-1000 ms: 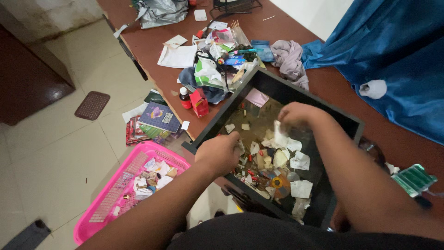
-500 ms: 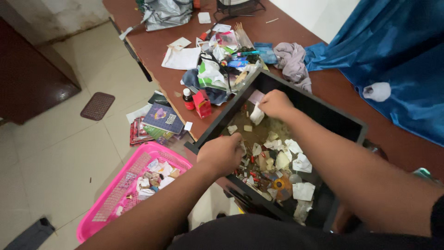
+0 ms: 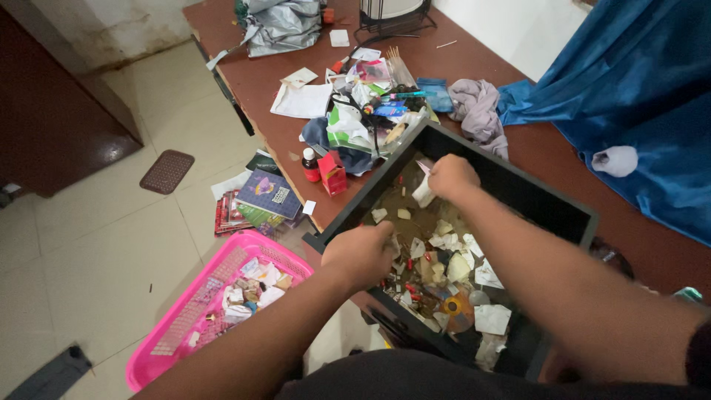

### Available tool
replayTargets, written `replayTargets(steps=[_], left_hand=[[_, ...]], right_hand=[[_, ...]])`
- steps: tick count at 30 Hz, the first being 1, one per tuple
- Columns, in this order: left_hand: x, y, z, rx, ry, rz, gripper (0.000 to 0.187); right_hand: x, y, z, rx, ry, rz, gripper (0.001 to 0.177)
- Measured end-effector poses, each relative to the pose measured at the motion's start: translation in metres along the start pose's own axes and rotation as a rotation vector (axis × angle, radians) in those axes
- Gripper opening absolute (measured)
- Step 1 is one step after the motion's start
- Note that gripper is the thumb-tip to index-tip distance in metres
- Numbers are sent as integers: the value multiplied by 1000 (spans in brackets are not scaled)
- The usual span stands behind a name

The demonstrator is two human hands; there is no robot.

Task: The person sorts small items from a drawer into a pink basket, handling pieces of paper, plastic, and miscellaneous debris one at a time. The person then wipes the inside of the drawer with a cloth.

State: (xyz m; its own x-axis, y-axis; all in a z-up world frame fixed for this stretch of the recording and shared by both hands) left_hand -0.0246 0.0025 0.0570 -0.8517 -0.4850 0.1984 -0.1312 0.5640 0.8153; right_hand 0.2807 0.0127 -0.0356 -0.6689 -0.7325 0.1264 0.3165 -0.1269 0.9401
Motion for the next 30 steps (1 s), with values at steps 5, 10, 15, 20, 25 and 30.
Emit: replayTargets(steps=[5,10,15,20,25,30], left_hand=[[-2,1,1,8,-32,-43,26],[-6,-5,8,63,-29,-70,31],[-27,-19,24,166,-80,-103,28],[-63,-32,42,355,-20,-88,26],[-83,-59,37,819,-13,153,20],[-64,-75,10,868,60,413,18]], right_hand=[[33,22,-39,-678,-63,263,24],[93,12,-107,-669,-121,291,21],[140,28,-125,-595,-159,168,21],[182,33,-87,-828,-171,325,30],[218,31,-40,-1082,-91,563,36],[228,29,-11,-983,-61,464,29]])
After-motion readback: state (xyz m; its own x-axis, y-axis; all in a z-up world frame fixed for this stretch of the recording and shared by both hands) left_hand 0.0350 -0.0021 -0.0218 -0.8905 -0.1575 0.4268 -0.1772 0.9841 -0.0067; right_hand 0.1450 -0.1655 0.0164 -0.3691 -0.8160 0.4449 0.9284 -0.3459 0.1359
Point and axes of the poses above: each hand's wrist, its own x-axis away from the middle knuckle, its own y-axis out of the back of the hand, z = x × y, the point moved 6 cm from there along -x, towards the middle knuckle, and after that the axes turned 5 degrees about z, right-handed, at the moved point
